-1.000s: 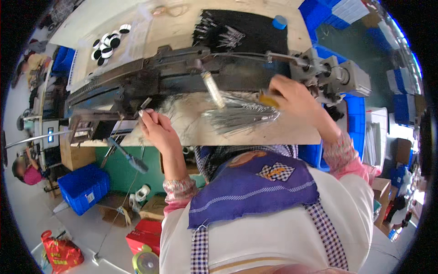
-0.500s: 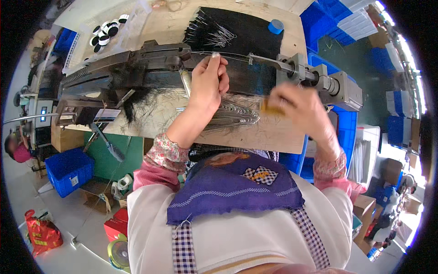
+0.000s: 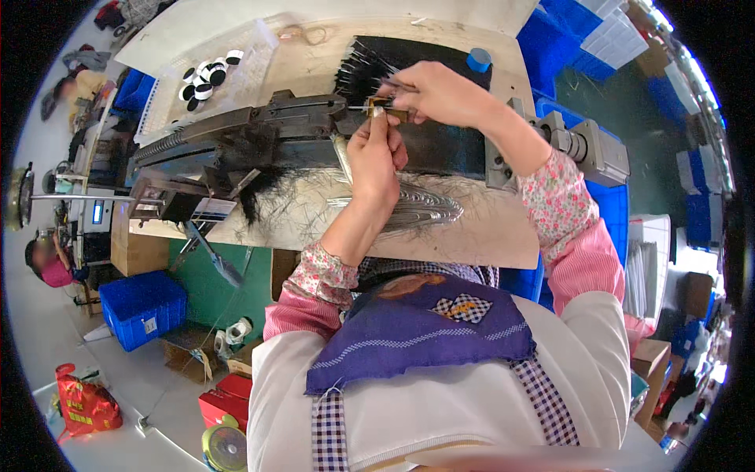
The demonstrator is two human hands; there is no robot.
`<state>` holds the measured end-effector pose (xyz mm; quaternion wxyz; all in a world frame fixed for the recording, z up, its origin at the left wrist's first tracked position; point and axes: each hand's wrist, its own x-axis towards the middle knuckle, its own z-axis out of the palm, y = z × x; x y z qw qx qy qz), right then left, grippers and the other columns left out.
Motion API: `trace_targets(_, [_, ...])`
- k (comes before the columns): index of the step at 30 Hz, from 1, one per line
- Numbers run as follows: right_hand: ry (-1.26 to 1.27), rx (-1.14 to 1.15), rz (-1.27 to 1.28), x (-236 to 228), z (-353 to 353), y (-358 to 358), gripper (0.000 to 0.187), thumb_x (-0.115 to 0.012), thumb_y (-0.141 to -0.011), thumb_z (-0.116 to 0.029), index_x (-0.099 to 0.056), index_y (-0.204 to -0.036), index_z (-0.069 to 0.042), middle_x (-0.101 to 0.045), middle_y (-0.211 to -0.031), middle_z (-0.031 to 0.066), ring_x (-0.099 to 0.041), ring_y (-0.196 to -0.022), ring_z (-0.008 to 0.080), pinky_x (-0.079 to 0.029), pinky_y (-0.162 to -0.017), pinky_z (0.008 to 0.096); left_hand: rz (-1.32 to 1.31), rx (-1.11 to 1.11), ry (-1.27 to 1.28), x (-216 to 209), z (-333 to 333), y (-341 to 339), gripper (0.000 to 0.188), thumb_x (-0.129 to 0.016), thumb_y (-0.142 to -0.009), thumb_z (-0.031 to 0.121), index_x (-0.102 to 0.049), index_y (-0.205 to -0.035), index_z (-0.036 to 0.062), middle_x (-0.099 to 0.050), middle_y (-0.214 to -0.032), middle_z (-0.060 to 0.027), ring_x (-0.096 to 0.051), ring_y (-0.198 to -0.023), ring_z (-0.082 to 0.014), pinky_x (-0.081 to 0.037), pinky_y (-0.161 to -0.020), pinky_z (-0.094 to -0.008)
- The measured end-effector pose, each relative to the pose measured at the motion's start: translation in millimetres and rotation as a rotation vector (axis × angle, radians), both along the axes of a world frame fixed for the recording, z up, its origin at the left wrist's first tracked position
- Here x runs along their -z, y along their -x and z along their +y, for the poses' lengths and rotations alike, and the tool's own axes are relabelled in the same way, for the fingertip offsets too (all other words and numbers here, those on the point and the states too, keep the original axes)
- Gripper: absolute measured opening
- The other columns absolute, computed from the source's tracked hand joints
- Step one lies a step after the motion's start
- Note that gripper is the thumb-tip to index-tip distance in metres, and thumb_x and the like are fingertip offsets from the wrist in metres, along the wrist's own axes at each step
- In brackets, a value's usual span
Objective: Assembling black hair fibers into small metallic or plastic tabs using a specialized machine and tools.
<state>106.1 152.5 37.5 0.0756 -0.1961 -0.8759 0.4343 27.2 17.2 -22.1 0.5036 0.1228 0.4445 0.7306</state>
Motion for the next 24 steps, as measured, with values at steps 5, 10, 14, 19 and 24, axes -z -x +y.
trace_targets(5, [0.301, 0.072, -0.087, -18, 7, 0, 0.029, -0.054, -0.092, -0.008, -0.057, -0.119, 0.003, -0.065, -0.084, 0.0097, -0.06, -0.064, 0.0122, -0.052, -0.061, 0.0271, 0.031, 0.18, -0.063, 8, 3, 9, 0.039, -0.038, -0.101, 0.042, -0.052, -0.093, 0.0061, -0.052, -0.071, -0.0031, -0.055, -0.061, -0.0156, -0.048, -0.059, -0.0304])
trace_targets(10, [-0.014, -0.076, -0.141, -9, 18, 2, 0.031, -0.053, -0.093, -0.014, -0.057, -0.122, -0.003, -0.062, -0.087, 0.0136, -0.062, -0.077, 0.0223, -0.051, -0.071, 0.0347, -0.306, 0.248, -0.264, -4, 12, -5, 0.077, -0.029, -0.094, 0.062, -0.03, -0.137, -0.0017, -0.039, -0.138, -0.0166, -0.036, -0.131, -0.0314, -0.027, -0.112, -0.0439])
trace_targets(14, [-0.588, 0.071, -0.148, -32, 12, -10, 0.038, -0.053, -0.093, -0.026, -0.055, -0.127, -0.009, -0.057, -0.099, 0.0199, -0.056, -0.096, 0.0348, -0.045, -0.085, 0.0417, -0.661, 0.187, -0.356, -11, 5, 18, 0.083, -0.033, -0.093, 0.063, -0.027, -0.136, -0.0069, -0.034, -0.14, -0.0224, -0.031, -0.134, -0.0325, -0.027, -0.112, -0.0437])
trace_targets(19, [-0.811, -0.011, 0.134, -12, -33, -12, 0.035, -0.061, -0.082, -0.019, -0.06, -0.115, -0.006, -0.057, -0.097, 0.0152, -0.057, -0.09, 0.0336, -0.047, -0.077, 0.0436, -0.777, 0.145, -0.324, -14, 1, 21, 0.076, -0.034, -0.094, 0.06, -0.035, -0.131, -0.0064, -0.042, -0.136, -0.0204, -0.036, -0.132, -0.0297, -0.03, -0.111, -0.0415])
trace_targets(24, [-0.584, 0.164, 0.18, -13, -18, -5, 0.016, -0.063, -0.077, -0.011, -0.069, -0.092, -0.009, -0.06, -0.078, 0.0048, -0.059, -0.077, 0.0236, -0.046, -0.068, 0.0402, -0.656, 0.106, -0.396, -15, -9, 16, 0.07, -0.035, -0.095, 0.058, -0.039, -0.127, -0.0042, -0.045, -0.133, -0.0166, -0.039, -0.129, -0.0279, -0.027, -0.113, -0.0395])
